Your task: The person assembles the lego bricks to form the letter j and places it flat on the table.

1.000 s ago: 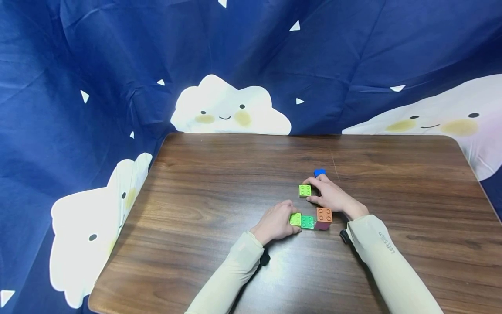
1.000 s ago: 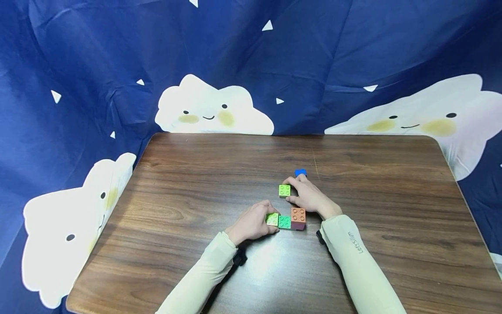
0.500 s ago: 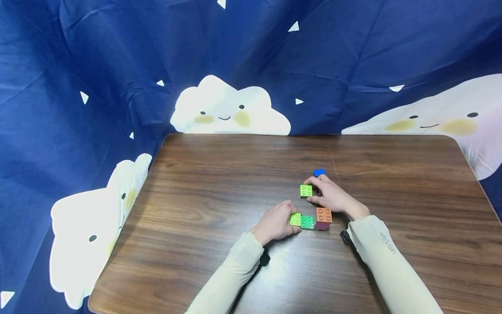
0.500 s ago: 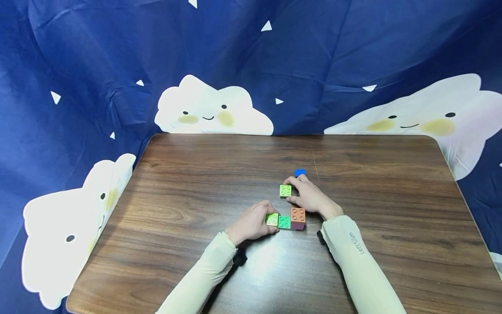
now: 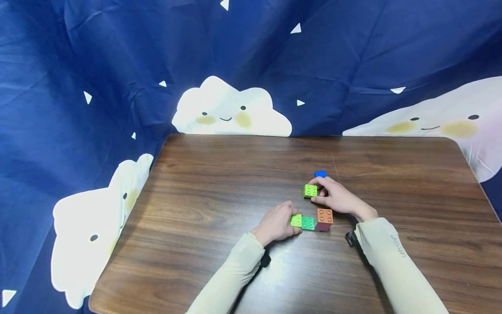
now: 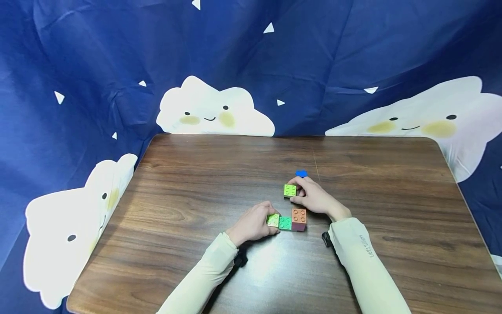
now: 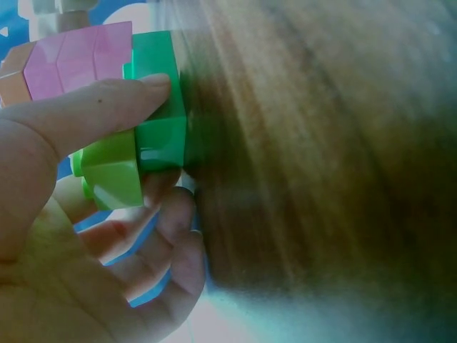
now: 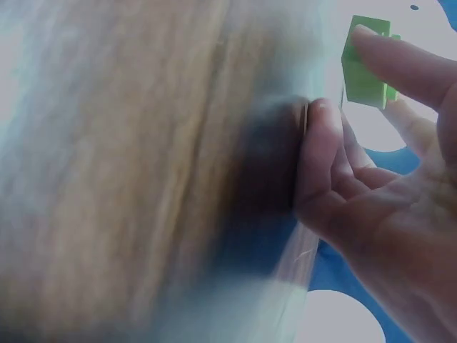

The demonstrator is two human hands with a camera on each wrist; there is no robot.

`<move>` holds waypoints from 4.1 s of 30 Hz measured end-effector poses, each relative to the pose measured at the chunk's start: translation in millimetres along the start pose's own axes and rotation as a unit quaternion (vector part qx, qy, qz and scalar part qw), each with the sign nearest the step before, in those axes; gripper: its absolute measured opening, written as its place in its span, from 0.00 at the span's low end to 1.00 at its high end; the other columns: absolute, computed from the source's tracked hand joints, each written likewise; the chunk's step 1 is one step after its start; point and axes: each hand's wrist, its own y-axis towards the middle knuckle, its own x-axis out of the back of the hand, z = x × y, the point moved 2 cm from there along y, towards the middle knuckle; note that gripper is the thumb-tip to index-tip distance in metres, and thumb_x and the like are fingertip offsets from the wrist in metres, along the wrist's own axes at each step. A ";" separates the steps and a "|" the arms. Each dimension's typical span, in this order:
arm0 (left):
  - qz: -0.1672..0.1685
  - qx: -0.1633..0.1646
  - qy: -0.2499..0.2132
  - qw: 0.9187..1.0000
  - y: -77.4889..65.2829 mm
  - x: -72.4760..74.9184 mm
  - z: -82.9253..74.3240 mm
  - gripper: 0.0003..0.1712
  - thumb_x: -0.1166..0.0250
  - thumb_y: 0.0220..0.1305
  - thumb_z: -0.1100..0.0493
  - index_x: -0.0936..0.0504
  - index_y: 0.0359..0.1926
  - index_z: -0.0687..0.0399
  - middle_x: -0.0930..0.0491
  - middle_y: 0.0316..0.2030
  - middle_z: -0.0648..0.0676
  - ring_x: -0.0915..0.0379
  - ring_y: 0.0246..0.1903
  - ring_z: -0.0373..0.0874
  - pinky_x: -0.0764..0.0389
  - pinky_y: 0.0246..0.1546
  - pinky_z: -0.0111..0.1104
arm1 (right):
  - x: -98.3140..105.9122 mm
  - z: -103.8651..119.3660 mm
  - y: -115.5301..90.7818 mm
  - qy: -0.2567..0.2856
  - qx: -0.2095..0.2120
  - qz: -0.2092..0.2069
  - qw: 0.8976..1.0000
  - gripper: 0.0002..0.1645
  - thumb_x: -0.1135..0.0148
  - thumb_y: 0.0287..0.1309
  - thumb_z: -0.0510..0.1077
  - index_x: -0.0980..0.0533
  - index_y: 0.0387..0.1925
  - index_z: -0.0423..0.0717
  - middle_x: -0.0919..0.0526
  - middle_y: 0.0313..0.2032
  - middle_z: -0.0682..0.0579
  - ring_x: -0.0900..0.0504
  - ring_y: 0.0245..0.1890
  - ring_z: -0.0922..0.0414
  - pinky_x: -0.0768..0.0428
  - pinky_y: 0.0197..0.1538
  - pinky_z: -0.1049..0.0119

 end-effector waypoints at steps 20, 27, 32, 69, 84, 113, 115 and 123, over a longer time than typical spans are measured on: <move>-0.005 -0.005 0.012 1.000 0.0 -3.4 0.6 0.22 0.25 0.48 0.50 0.14 0.46 0.48 0.26 0.34 0.44 0.34 0.29 0.34 0.36 0.25 0.23 | 19.9 8.1 -33.0 0.035 -0.010 -0.078 0.996 0.24 0.36 0.60 0.44 0.30 0.57 0.45 0.26 0.40 0.48 0.27 0.34 0.57 0.26 0.32 0.69; -0.004 -0.005 0.010 1.000 0.0 -3.0 0.3 0.22 0.25 0.48 0.50 0.15 0.46 0.48 0.26 0.34 0.44 0.34 0.29 0.34 0.36 0.25 0.23 | 30.3 23.2 -43.4 0.023 0.006 -0.100 0.995 0.24 0.36 0.59 0.43 0.30 0.56 0.46 0.25 0.39 0.49 0.27 0.35 0.58 0.27 0.35 0.70; -0.005 -0.007 0.009 1.000 0.4 -3.2 0.2 0.22 0.25 0.48 0.50 0.14 0.46 0.48 0.27 0.34 0.44 0.35 0.29 0.34 0.36 0.25 0.23 | 35.5 31.6 -49.9 0.033 0.009 -0.104 0.994 0.25 0.34 0.57 0.40 0.31 0.55 0.46 0.24 0.40 0.50 0.25 0.37 0.53 0.27 0.35 0.71; -0.015 -0.012 0.002 1.000 -0.2 -5.3 2.3 0.19 0.25 0.47 0.51 0.14 0.42 0.48 0.28 0.32 0.44 0.36 0.27 0.34 0.37 0.23 0.22 | 40.9 61.5 -79.3 -0.010 0.083 -0.143 0.986 0.25 0.30 0.50 0.35 0.27 0.50 0.50 0.23 0.44 0.57 0.25 0.36 0.67 0.25 0.38 0.75; -0.013 -0.012 0.000 1.000 -0.9 -4.6 1.7 0.19 0.25 0.47 0.51 0.14 0.43 0.48 0.27 0.33 0.45 0.36 0.28 0.34 0.37 0.24 0.22 | 32.2 64.2 -86.9 -0.018 0.126 -0.139 0.982 0.29 0.27 0.44 0.34 0.24 0.50 0.53 0.23 0.47 0.58 0.27 0.37 0.68 0.27 0.39 0.75; -0.017 -0.010 0.000 1.000 -0.6 -3.5 1.3 0.18 0.25 0.48 0.51 0.14 0.42 0.48 0.27 0.33 0.45 0.36 0.27 0.34 0.37 0.23 0.23 | 20.3 58.4 -90.4 -0.003 0.153 -0.112 0.982 0.30 0.28 0.40 0.29 0.22 0.47 0.54 0.23 0.44 0.62 0.26 0.40 0.69 0.28 0.44 0.79; -0.017 -0.010 0.001 1.000 -0.5 -3.4 1.2 0.18 0.25 0.48 0.51 0.14 0.42 0.49 0.27 0.33 0.45 0.36 0.27 0.34 0.37 0.23 0.22 | 19.6 58.1 -90.5 -0.007 0.156 -0.113 0.981 0.30 0.27 0.41 0.30 0.22 0.47 0.54 0.24 0.44 0.62 0.27 0.40 0.69 0.28 0.44 0.79; -0.015 -0.009 0.005 1.000 -0.8 -3.0 1.1 0.20 0.25 0.48 0.51 0.14 0.45 0.49 0.27 0.33 0.45 0.36 0.28 0.34 0.37 0.23 0.22 | 16.9 58.6 -90.6 -0.003 0.160 -0.114 0.981 0.29 0.27 0.41 0.31 0.22 0.48 0.52 0.24 0.45 0.61 0.26 0.41 0.69 0.27 0.46 0.80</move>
